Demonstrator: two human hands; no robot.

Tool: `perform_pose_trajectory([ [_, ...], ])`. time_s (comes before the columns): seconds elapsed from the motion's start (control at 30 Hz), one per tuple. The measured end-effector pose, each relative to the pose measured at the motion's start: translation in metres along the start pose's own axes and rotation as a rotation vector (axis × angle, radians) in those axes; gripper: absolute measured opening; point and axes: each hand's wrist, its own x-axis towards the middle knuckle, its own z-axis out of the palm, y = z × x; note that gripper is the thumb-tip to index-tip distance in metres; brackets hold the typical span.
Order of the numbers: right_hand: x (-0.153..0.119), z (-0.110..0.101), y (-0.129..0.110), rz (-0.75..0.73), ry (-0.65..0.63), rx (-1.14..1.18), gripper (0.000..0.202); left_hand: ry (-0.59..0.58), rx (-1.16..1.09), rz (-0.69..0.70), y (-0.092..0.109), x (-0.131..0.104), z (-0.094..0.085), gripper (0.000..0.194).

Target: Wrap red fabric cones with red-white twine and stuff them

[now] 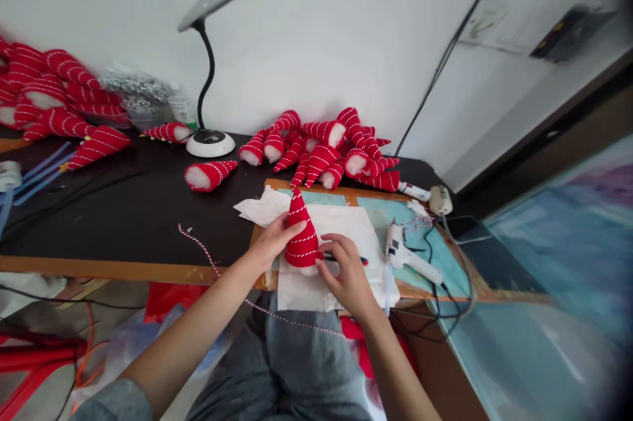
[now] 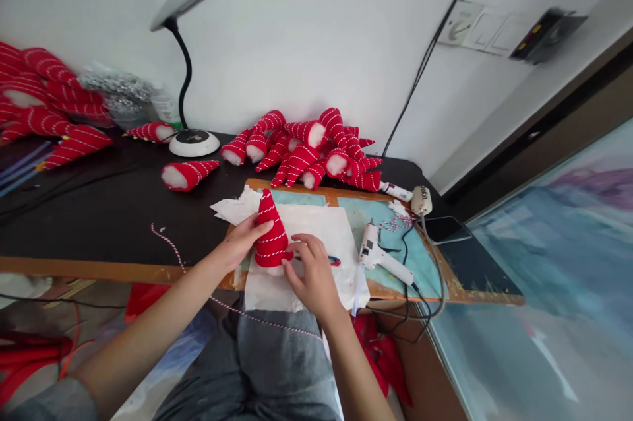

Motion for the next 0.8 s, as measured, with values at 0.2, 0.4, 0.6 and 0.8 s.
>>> perform_pose_trajectory([
  [0.2, 0.003, 0.003, -0.003, -0.003, 0.043, 0.058, 0.040, -0.030, 0.027, -0.043, -0.006, -0.005, -0.001, 0.053],
  [0.4, 0.009, 0.001, -0.006, -0.043, 0.008, 0.093, 0.046, -0.014, 0.043, -0.044, -0.004, -0.009, 0.003, 0.054],
  [0.6, -0.016, -0.006, -0.018, -0.003, 0.104, 0.296, 0.035, 0.097, -0.040, -0.073, 0.002, -0.002, 0.006, 0.050],
  [0.8, -0.069, -0.016, -0.037, 0.085, -0.013, 0.564, 0.030, 0.225, -0.043, -0.158, 0.040, 0.040, -0.012, 0.021],
])
